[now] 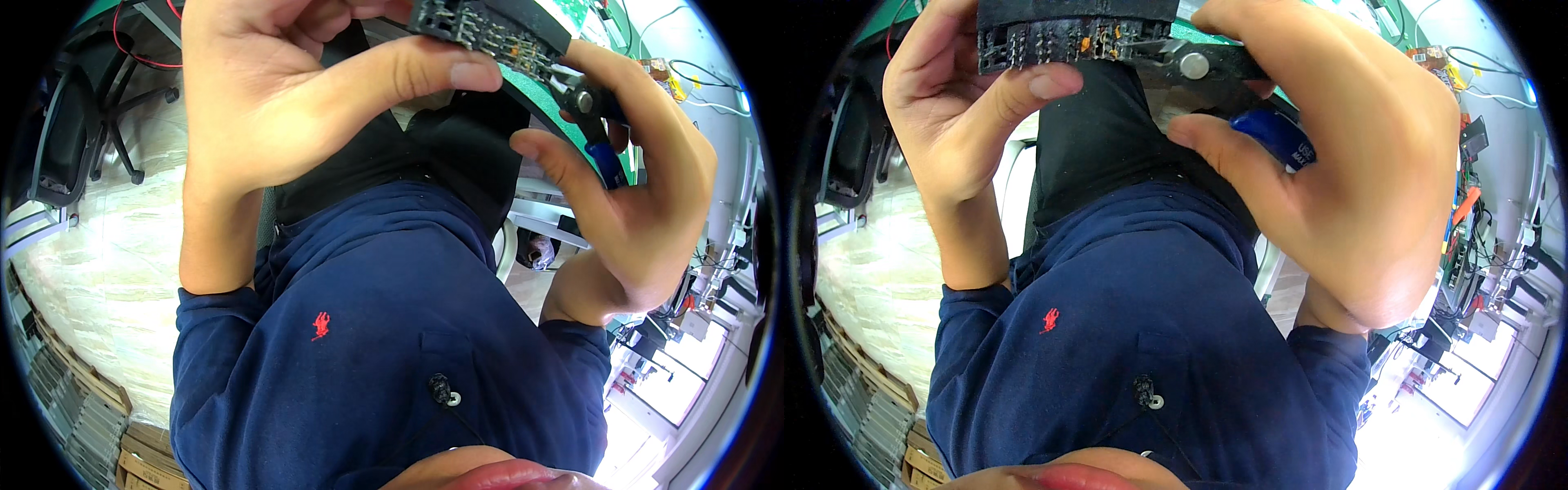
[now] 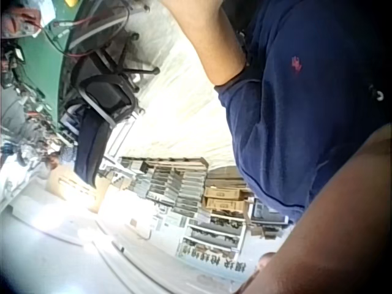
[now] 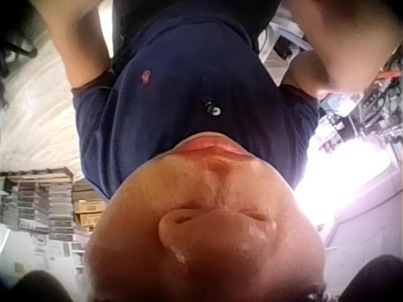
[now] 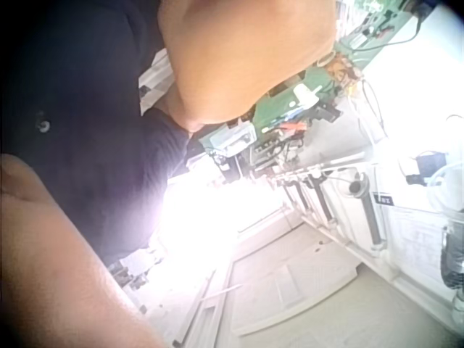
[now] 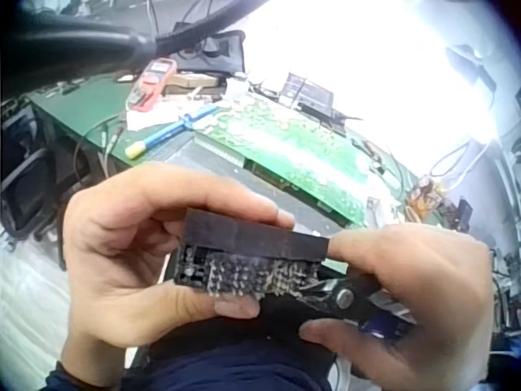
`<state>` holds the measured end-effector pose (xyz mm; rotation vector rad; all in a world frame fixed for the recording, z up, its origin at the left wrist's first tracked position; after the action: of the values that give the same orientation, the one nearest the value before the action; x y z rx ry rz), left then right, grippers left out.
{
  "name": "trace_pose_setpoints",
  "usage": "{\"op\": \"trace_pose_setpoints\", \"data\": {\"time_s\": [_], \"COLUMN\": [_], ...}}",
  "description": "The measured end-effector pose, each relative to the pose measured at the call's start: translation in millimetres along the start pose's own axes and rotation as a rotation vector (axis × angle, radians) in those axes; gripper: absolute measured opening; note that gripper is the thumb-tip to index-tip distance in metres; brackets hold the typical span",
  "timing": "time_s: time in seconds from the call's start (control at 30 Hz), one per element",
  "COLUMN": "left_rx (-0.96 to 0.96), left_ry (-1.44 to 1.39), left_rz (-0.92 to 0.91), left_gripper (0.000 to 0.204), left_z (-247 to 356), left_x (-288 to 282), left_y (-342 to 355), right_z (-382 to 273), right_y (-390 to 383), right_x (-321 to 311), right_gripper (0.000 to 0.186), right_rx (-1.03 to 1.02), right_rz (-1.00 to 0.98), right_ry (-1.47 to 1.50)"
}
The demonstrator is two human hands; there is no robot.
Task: The person uses wire cutters to trim or remove small pins from a black plastic electronic connector while holding it by hand.
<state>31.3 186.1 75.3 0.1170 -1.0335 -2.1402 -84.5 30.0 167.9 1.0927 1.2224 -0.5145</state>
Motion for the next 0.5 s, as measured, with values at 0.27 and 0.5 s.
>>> {"op": "trace_pose_setpoints", "data": {"time_s": [0.27,0.5], "left_rx": [-0.004,0.002], "left_ry": [-0.074,-0.077], "left_rz": [-0.011,-0.02], "left_gripper": [0.051,0.051], "left_z": [-5.0,-5.6], "left_x": [1.3,1.0], "left_y": [-1.7,-2.5], "right_z": [-1.7,-1.7], "right_y": [-0.2,0.2], "right_x": [1.2,3.3], "right_gripper": [0.059,0.056], "right_rx": [-0.049,-0.072], "right_rz": [0.018,0.027], "right_ry": [-0.055,-0.061]}}
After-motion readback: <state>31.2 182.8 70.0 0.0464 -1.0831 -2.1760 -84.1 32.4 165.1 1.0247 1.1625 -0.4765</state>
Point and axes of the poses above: each hand's wrist, its own y-axis towards the middle knuckle, its own x-axis out of the palm, z = x × y, the point moved 4 cm from there along y, towards the middle knuckle, and after that the axes turned 6 degrees about -x, right-handed, at the moved point
